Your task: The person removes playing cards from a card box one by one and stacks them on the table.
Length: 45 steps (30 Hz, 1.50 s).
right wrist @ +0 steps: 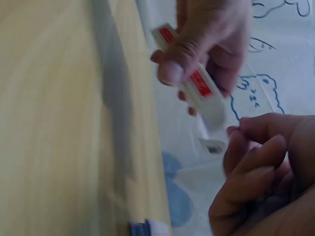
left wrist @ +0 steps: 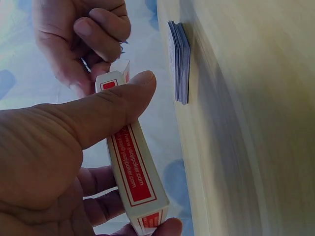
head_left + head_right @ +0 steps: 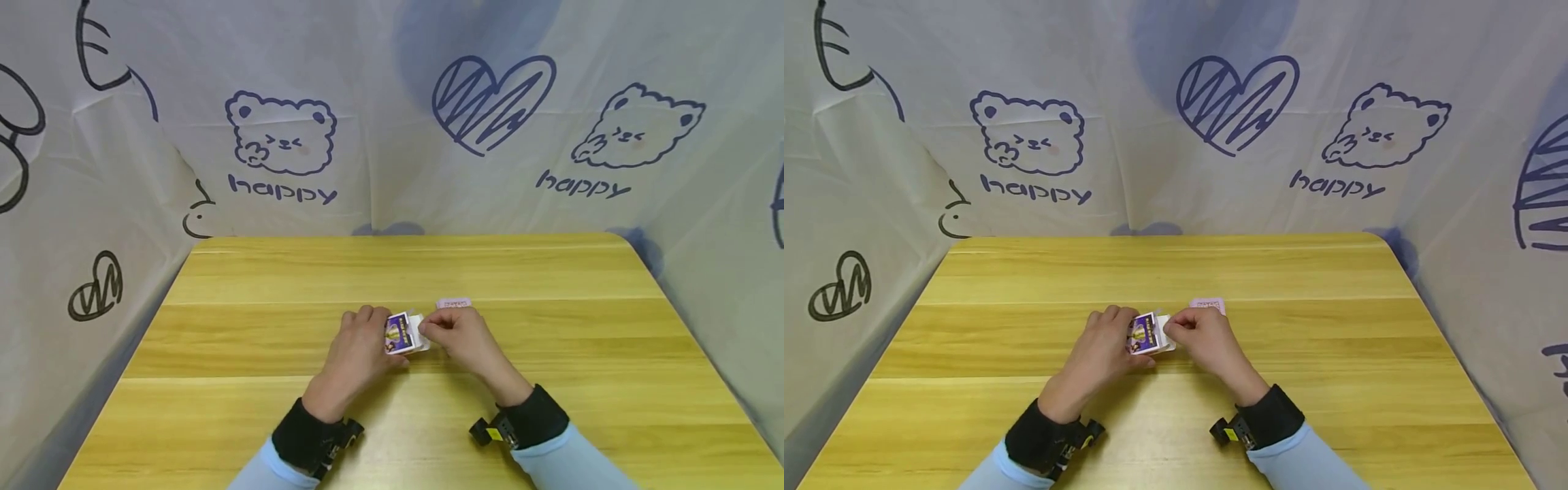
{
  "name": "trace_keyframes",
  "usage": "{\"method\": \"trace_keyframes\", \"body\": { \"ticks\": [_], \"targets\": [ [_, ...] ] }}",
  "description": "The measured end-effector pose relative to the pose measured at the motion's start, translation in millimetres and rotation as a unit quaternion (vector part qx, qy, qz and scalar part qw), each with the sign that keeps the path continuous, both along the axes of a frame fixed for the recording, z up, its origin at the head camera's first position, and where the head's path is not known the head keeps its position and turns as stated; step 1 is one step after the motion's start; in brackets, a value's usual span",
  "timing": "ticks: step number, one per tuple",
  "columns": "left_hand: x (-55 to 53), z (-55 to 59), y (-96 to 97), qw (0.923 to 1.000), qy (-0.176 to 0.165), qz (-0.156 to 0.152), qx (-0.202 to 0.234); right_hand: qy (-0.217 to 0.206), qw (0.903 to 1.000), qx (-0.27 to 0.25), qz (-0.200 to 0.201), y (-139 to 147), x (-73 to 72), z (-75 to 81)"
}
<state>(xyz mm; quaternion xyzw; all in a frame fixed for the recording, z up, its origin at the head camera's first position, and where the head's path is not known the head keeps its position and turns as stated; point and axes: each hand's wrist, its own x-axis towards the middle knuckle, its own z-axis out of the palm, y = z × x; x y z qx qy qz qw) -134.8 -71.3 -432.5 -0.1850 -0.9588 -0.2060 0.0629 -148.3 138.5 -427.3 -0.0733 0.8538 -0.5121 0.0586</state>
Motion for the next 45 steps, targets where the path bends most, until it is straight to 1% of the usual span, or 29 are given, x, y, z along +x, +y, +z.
{"method": "trace_keyframes", "body": {
  "ticks": [3, 5, 9, 17, 23, 27, 31, 35, 38, 42, 45],
  "targets": [
    [1.0, -0.5, 1.3, 0.9998, 0.017, -0.013, 0.002, -0.010, 0.9994, 0.034, 0.000, -5, 1.0, -2.8],
    [1.1, -1.1, 2.5, 0.9994, 0.026, -0.021, 0.002, -0.020, 0.9989, 0.043, -0.004, -6, 0.4, -4.5],
    [1.3, -2.7, 4.3, 0.9990, 0.030, -0.033, 0.004, -0.031, 0.9988, 0.038, -0.005, -6, -1.1, -7.2],
    [2.2, -3.6, 4.9, 0.9977, 0.045, -0.049, 0.008, -0.042, 0.9985, 0.035, 0.008, -3, -1.6, -9.2],
    [2.3, -3.0, 4.9, 0.9973, 0.051, -0.051, 0.010, -0.049, 0.9982, 0.030, 0.017, -2, -2.3, -8.3],
    [2.6, -2.4, 4.8, 0.9977, 0.046, -0.049, 0.011, -0.054, 0.9979, 0.016, 0.031, 0, -3.5, -9.4],
    [2.1, -2.1, 4.6, 0.9982, 0.037, -0.045, 0.011, -0.065, 0.9970, -0.009, 0.042, 4, -5.1, -9.5],
    [1.0, -1.3, 3.6, 0.9990, 0.035, -0.029, 0.003, -0.067, 0.9968, -0.028, 0.035, 7, -6.1, -7.5],
    [0.4, 0.2, 2.7, 0.9995, 0.028, -0.010, -0.002, -0.071, 0.9959, -0.054, 0.016, 9, -7.0, -5.0],
    [0.6, 2.1, 2.5, 0.9998, 0.009, 0.016, 0.005, -0.067, 0.9948, -0.075, -0.017, 10, -8.3, -1.7],
    [0.6, 2.3, 2.5, 0.9996, -0.002, 0.027, 0.011, -0.065, 0.9934, -0.087, -0.037, 12, -9.1, -0.3]
  ]
}}
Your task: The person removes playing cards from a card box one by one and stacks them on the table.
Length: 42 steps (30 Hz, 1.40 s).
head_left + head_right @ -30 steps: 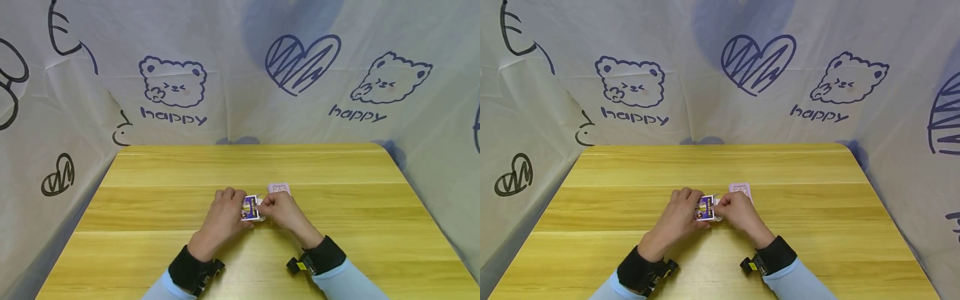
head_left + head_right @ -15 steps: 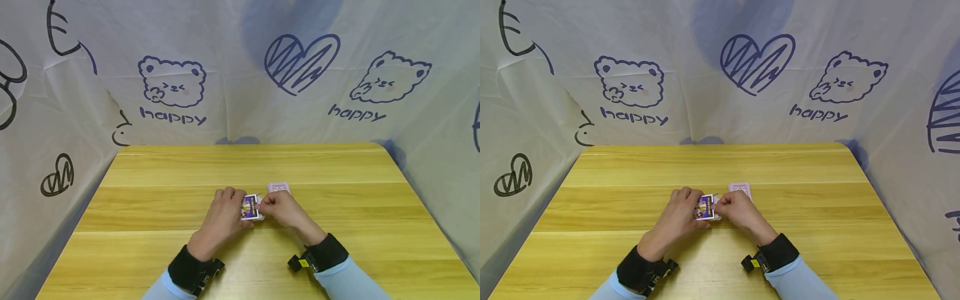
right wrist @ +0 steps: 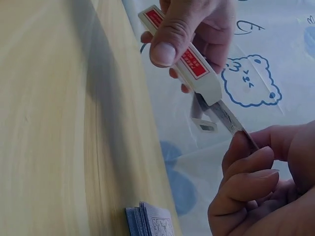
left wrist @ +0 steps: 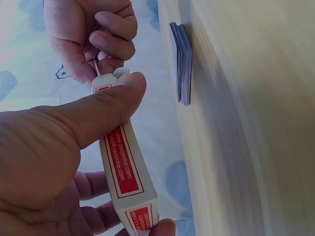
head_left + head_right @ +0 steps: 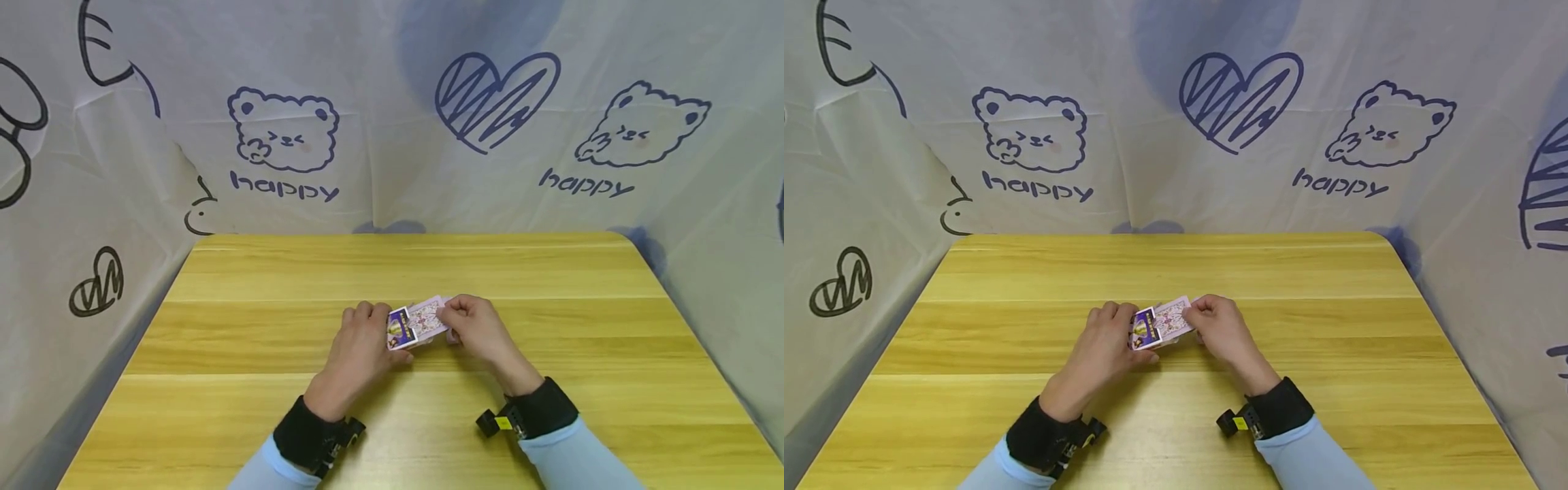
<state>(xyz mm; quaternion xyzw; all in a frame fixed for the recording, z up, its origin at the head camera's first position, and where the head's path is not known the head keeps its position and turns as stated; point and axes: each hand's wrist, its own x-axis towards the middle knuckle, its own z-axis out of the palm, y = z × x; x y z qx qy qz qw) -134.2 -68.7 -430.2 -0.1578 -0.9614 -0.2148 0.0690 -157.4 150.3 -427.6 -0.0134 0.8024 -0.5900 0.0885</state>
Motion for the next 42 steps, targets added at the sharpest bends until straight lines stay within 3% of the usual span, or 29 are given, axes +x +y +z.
{"method": "trace_keyframes", "body": {
  "ticks": [5, 10, 13, 17, 21, 25, 32, 36, 42],
  "targets": [
    [-0.5, 0.2, 0.3, 0.9999, -0.005, 0.012, 0.007, -0.019, 0.9995, -0.026, -0.004, -1, -0.9, 0.4],
    [-0.4, 0.4, 0.8, 0.9994, -0.005, 0.032, 0.013, -0.039, 0.9987, -0.005, 0.034, -6, -0.2, -2.9],
    [-0.6, 0.7, 1.4, 0.9993, -0.003, 0.035, 0.012, -0.049, 0.9981, -0.003, 0.036, -8, 0.4, -6.8],
    [-0.7, 0.3, 1.0, 0.9994, -0.005, 0.033, 0.012, -0.071, 0.9966, -0.044, 0.000, -8, -0.1, -9.7],
    [-0.7, -0.6, -1.8, 0.9994, -0.006, 0.034, 0.009, -0.085, 0.9881, -0.120, -0.044, -4, -2.6, -7.7],
    [-1.4, -0.2, -5.0, 0.9992, -0.008, 0.038, 0.004, -0.072, 0.9814, -0.157, -0.085, 6, -7.7, -2.8],
    [-2.6, 1.0, -6.8, 0.9991, -0.018, 0.038, 0.003, 0.005, 0.9879, -0.060, -0.143, 38, -22.3, -1.7],
    [-2.4, 0.5, -7.2, 0.9992, -0.019, 0.036, 0.004, 0.016, 0.9906, 0.027, -0.133, 54, -27.9, -2.7],
    [-1.9, -0.4, -6.6, 0.9993, -0.019, 0.032, 0.003, 0.005, 0.9845, 0.140, -0.106, 62, -30.1, -5.2]
  ]
}}
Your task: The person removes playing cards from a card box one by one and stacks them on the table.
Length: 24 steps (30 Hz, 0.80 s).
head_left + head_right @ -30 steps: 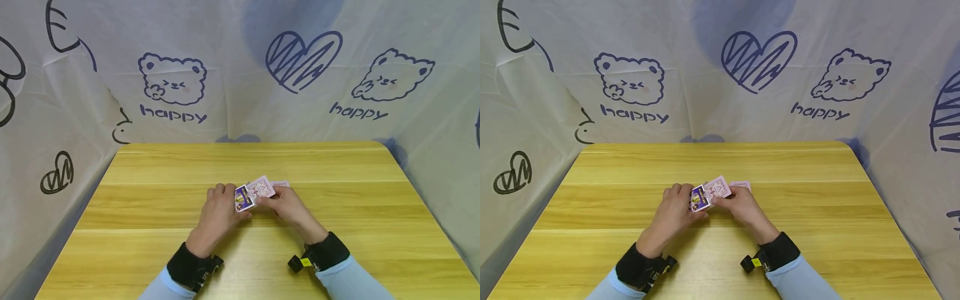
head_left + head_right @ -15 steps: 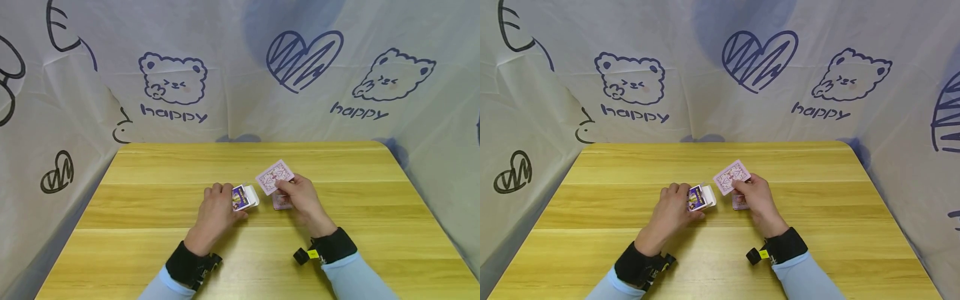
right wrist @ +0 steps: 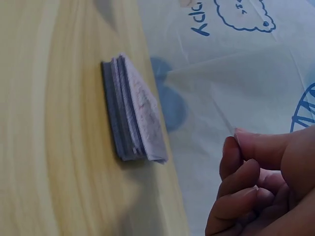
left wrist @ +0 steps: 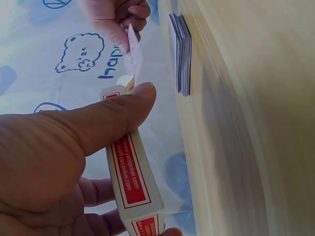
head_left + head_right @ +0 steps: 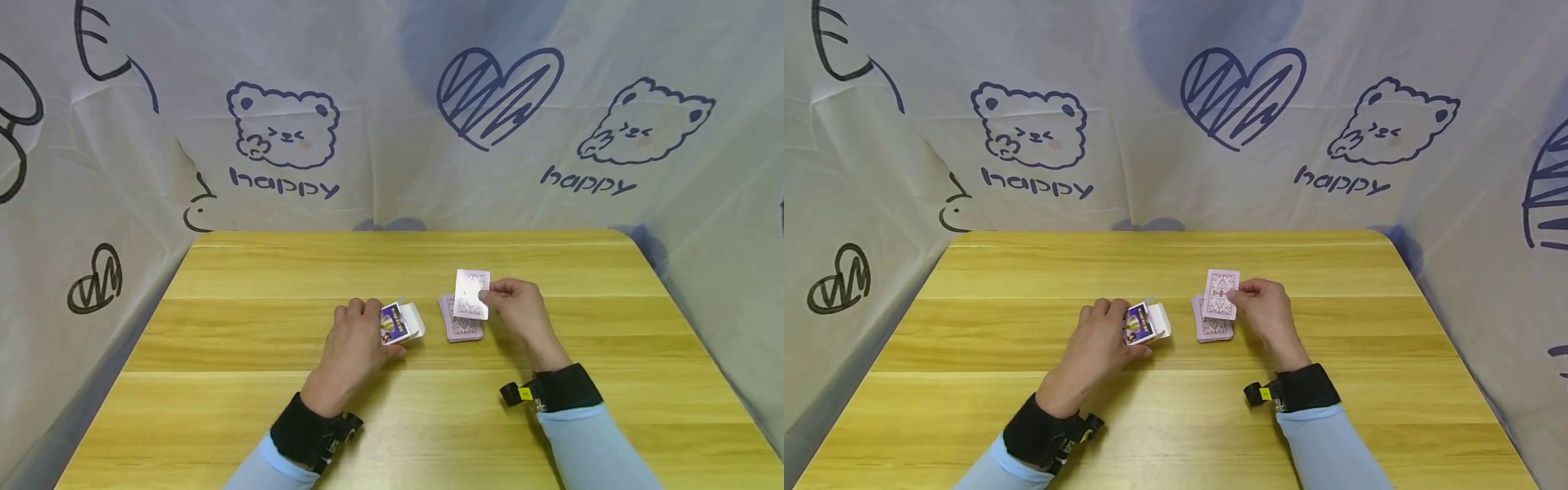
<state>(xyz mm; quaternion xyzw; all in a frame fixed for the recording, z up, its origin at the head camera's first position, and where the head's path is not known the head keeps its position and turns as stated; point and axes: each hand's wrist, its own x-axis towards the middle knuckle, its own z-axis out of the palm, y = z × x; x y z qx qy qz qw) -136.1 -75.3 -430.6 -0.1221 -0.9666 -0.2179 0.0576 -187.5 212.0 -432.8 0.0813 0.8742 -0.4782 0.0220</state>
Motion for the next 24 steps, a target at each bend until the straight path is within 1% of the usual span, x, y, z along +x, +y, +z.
{"method": "trace_keyframes", "body": {
  "ticks": [2, 8, 12, 17, 24],
  "targets": [
    [0.4, 0.1, 0.2, 1.0000, -0.002, -0.001, 0.000, -0.009, 0.9998, 0.016, 0.011, 0, 0.0, -1.6],
    [1.2, 1.2, 1.3, 1.0000, -0.009, -0.001, 0.001, -0.010, 0.9978, 0.053, 0.038, -2, -1.2, -9.3],
    [1.1, 1.5, 2.3, 0.9999, -0.017, 0.001, 0.000, -0.025, 0.9967, 0.065, 0.041, -5, -2.1, -14.5],
    [0.7, 1.5, 3.0, 0.9998, -0.022, 0.001, -0.003, -0.031, 0.9955, 0.082, 0.038, -8, -1.9, -19.2],
    [1.6, 2.2, 3.8, 0.9996, -0.028, 0.002, -0.002, -0.018, 0.9874, 0.150, 0.049, -10, -1.3, -25.3]
  ]
}}
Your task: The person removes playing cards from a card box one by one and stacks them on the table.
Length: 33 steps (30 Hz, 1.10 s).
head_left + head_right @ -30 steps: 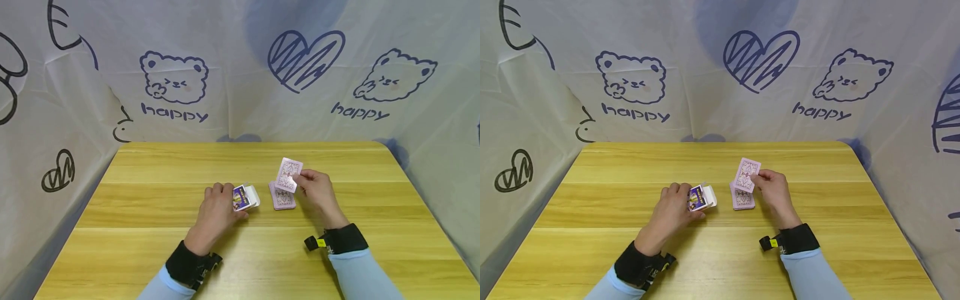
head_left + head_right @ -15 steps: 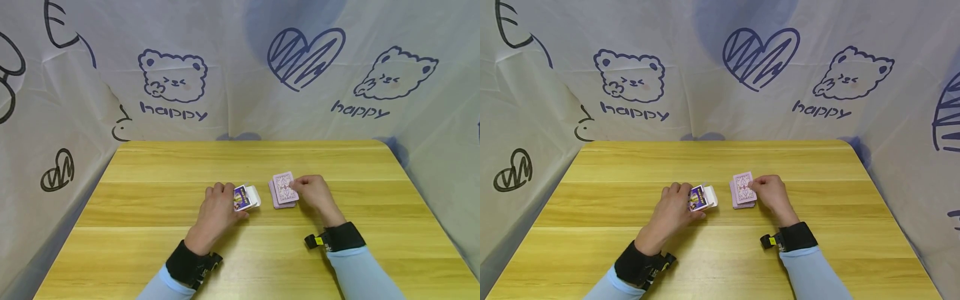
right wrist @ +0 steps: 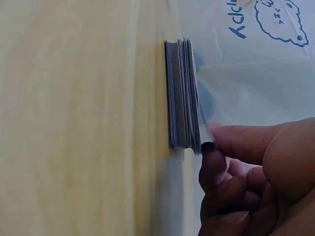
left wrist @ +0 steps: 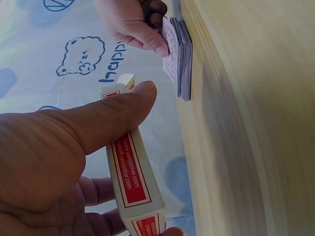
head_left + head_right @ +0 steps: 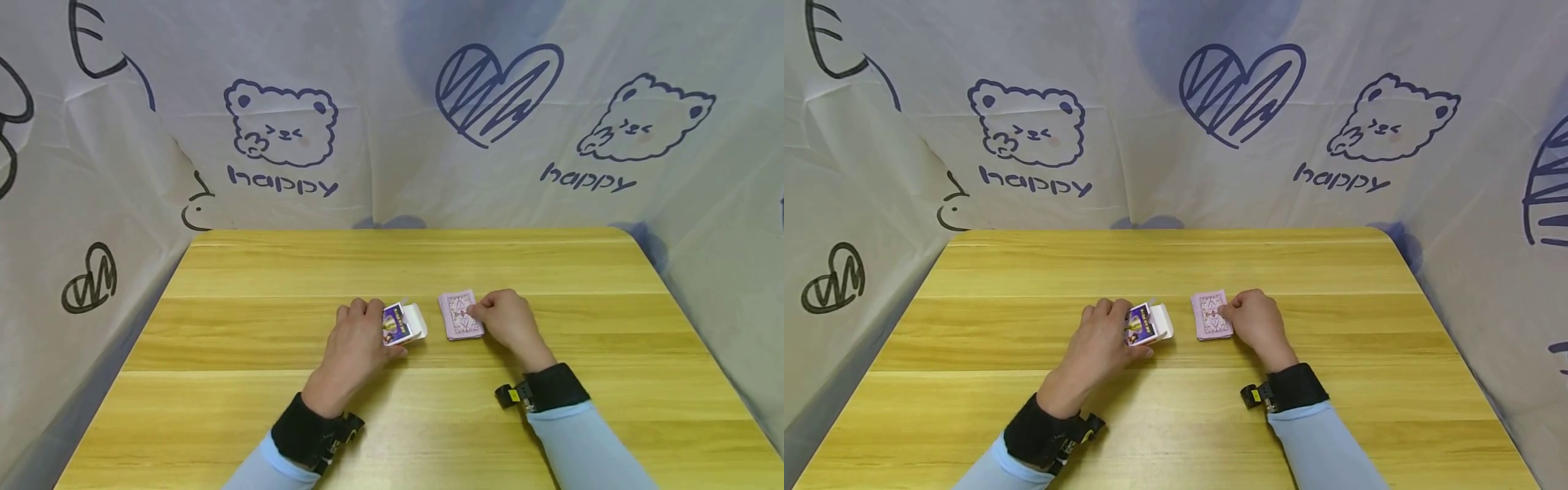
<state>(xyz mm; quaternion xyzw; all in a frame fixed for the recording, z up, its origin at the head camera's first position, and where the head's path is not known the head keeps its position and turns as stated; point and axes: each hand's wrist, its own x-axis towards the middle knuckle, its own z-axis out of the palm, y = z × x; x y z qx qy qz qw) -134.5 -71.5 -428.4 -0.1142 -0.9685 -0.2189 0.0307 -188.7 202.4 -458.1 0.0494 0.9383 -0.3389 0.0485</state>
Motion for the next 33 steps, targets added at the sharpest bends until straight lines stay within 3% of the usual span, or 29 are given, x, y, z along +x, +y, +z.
{"method": "trace_keyframes", "body": {
  "ticks": [8, 15, 19, 23, 28, 33],
  "targets": [
    [0.7, 0.6, 0.9, 1.0000, 0.005, -0.002, 0.003, 0.008, 0.9986, 0.051, 0.013, 0, 0.1, 0.2],
    [1.2, -0.4, 1.1, 0.9999, 0.009, -0.004, 0.003, 0.025, 0.9983, 0.052, 0.006, 1, 0.9, 0.5],
    [1.5, -1.4, 1.6, 0.9999, 0.013, -0.006, 0.006, 0.058, 0.9982, 0.012, -0.007, -4, 3.8, 6.6],
    [2.4, -2.0, 2.1, 0.9998, 0.017, -0.011, 0.009, 0.083, 0.9948, -0.059, 0.001, -17, 11.2, 20.4],
    [2.6, -2.7, 3.3, 0.9995, 0.023, -0.019, 0.008, 0.078, 0.9880, -0.132, 0.017, -36, 23.8, 33.1],
    [3.1, -4.1, 4.3, 0.9978, 0.049, -0.043, -0.007, 0.059, 0.9799, -0.180, 0.062, -54, 33.3, 32.6]
  ]
}}
